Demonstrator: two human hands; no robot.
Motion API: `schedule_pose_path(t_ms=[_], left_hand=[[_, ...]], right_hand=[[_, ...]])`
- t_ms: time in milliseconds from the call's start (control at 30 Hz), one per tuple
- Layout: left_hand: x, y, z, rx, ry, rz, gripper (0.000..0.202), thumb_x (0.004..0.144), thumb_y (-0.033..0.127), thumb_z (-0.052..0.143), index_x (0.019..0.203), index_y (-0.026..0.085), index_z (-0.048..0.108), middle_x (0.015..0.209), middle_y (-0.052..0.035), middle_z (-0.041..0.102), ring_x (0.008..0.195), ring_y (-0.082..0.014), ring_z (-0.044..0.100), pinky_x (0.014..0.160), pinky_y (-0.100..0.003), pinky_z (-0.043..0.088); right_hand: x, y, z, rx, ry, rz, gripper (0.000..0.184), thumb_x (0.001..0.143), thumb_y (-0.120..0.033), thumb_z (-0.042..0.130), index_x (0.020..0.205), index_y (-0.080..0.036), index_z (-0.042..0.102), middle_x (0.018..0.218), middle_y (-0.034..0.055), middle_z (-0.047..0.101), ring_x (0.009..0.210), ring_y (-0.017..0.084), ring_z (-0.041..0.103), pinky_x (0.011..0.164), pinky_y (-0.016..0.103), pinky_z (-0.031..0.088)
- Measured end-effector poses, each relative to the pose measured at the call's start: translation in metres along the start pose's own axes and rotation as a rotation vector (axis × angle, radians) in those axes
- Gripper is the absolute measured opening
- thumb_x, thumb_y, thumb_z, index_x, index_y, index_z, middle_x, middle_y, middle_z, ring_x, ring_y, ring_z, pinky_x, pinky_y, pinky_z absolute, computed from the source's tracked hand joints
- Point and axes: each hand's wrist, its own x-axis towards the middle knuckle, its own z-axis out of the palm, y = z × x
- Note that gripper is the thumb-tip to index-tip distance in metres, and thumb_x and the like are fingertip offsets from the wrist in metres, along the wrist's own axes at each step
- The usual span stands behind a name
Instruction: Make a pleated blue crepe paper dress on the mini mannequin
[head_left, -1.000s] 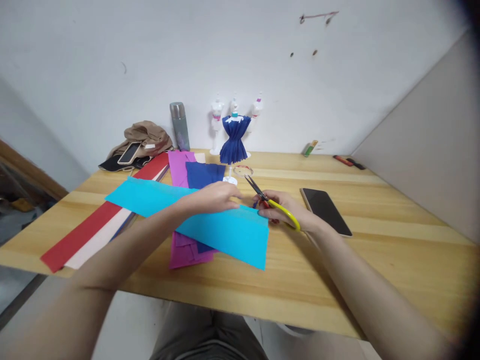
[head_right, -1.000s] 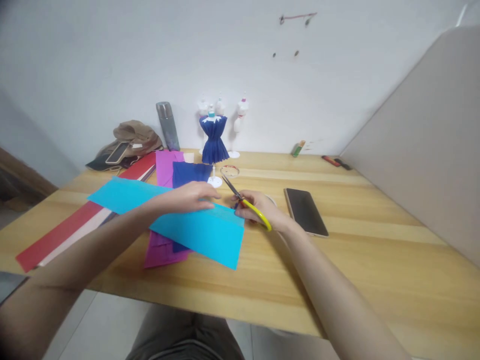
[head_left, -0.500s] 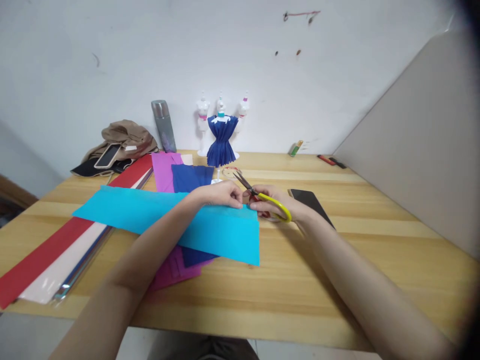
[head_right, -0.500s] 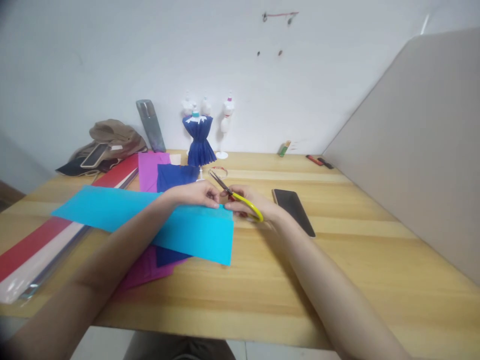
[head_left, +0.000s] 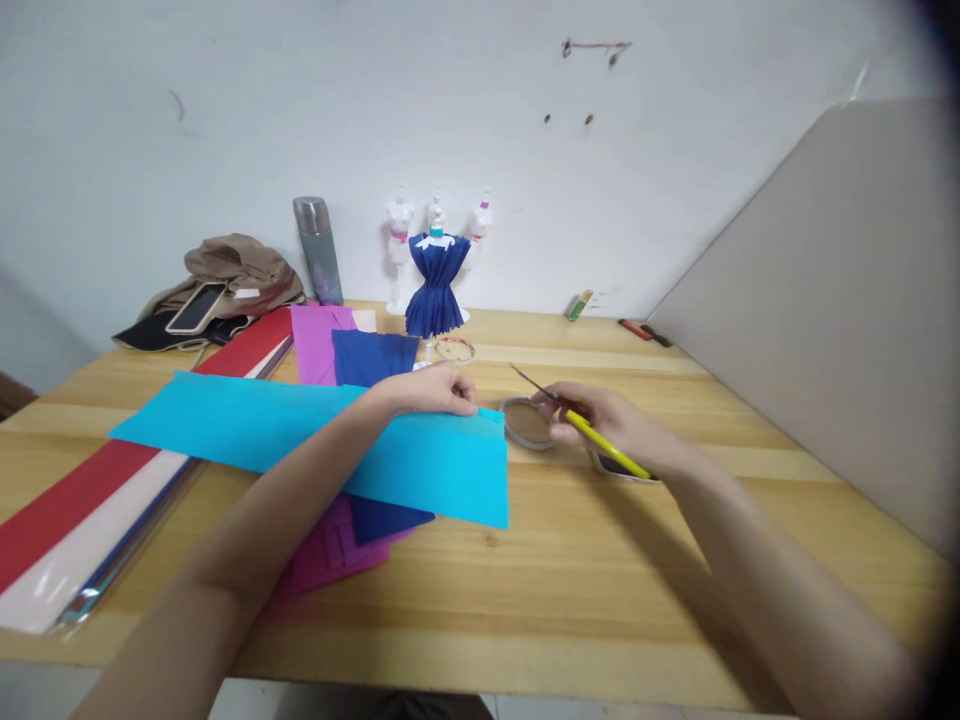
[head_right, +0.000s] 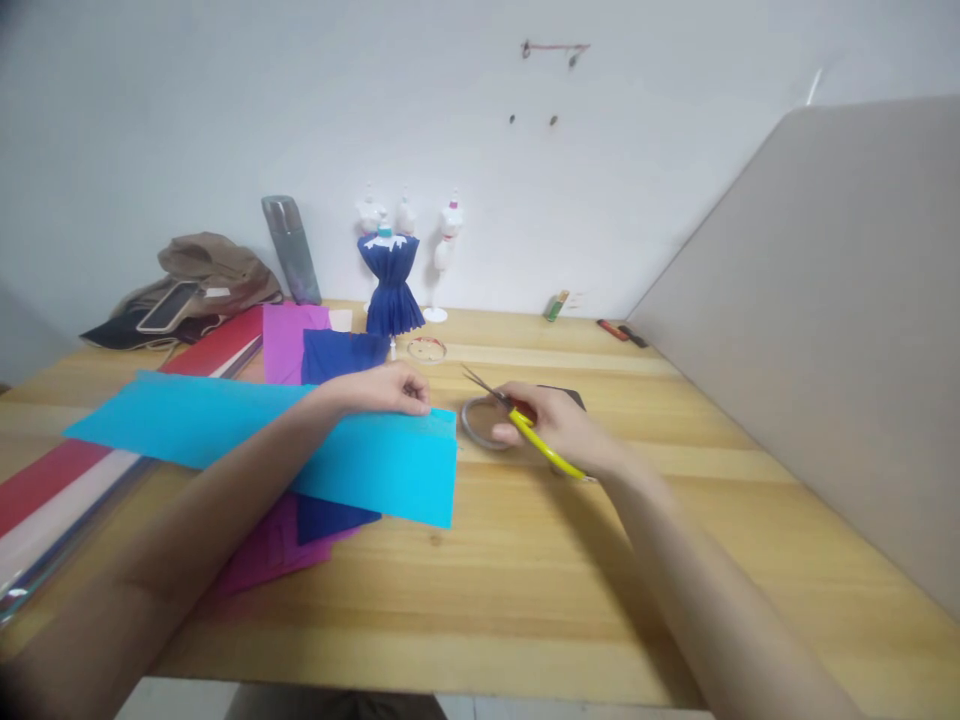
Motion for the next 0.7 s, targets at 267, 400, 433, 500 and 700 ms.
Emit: schedule_pose_path(t_ms=[267,400,433,500,700], left_hand=[[0.001,-0.001,-0.001,-0.037,0.061,0.054,0.014,0.074,0.026,0.062,0.074,0.013,0.066,0.067,0.0005,0.061,0.063,-0.0108,0.051,0.060,-0.023,0.038],[-0.001,-0.004,-0.002,-0.099,0.084,0.070,0.014,0.075,0.027,0.063,0.072,0.013,0.065,0.065,0.0011,0.059,0.063,-0.0102,0.050,0.061,-0.023,0.038],[-0.001,-0.005,-0.002,-0.110,0.091,0.069,0.014,0.075,0.027,0.063,0.071,0.013,0.064,0.065,0.0013,0.059,0.063,-0.0102,0.050,0.061,-0.023,0.038],[-0.002,-0.005,-0.002,-0.113,0.100,0.070,0.015,0.075,0.028,0.063,0.071,0.013,0.064,0.064,0.0014,0.058,0.062,-0.0101,0.050,0.061,-0.024,0.038],[-0.002,-0.004,-0.002,-0.121,0.065,0.077,0.017,0.077,0.030,0.063,0.073,0.013,0.064,0.063,0.0022,0.057,0.061,-0.0099,0.048,0.060,-0.024,0.038]], right_hand=[[0.044,-0.027,0.041,0.355,0.005,0.059,0.042,0.052,-0.036,0.084,0.074,-0.021,0.052,0.070,-0.0024,0.056,0.064,0.015,0.053,0.061,0.030,0.043],[0.053,-0.027,0.045,0.404,0.033,0.127,0.044,0.049,-0.035,0.084,0.078,-0.020,0.055,0.066,-0.0034,0.058,0.062,0.014,0.054,0.061,0.030,0.042],[0.053,-0.026,0.045,0.410,0.027,0.134,0.044,0.049,-0.034,0.084,0.079,-0.020,0.056,0.065,-0.0035,0.058,0.061,0.014,0.054,0.060,0.029,0.043],[0.052,-0.024,0.045,0.419,0.027,0.149,0.045,0.049,-0.033,0.084,0.082,-0.020,0.057,0.063,-0.0040,0.057,0.059,0.013,0.053,0.057,0.029,0.042],[0.048,-0.018,0.043,0.476,0.029,0.190,0.044,0.059,-0.034,0.080,0.096,-0.018,0.060,0.058,-0.0069,0.051,0.046,0.009,0.045,0.044,0.025,0.034]])
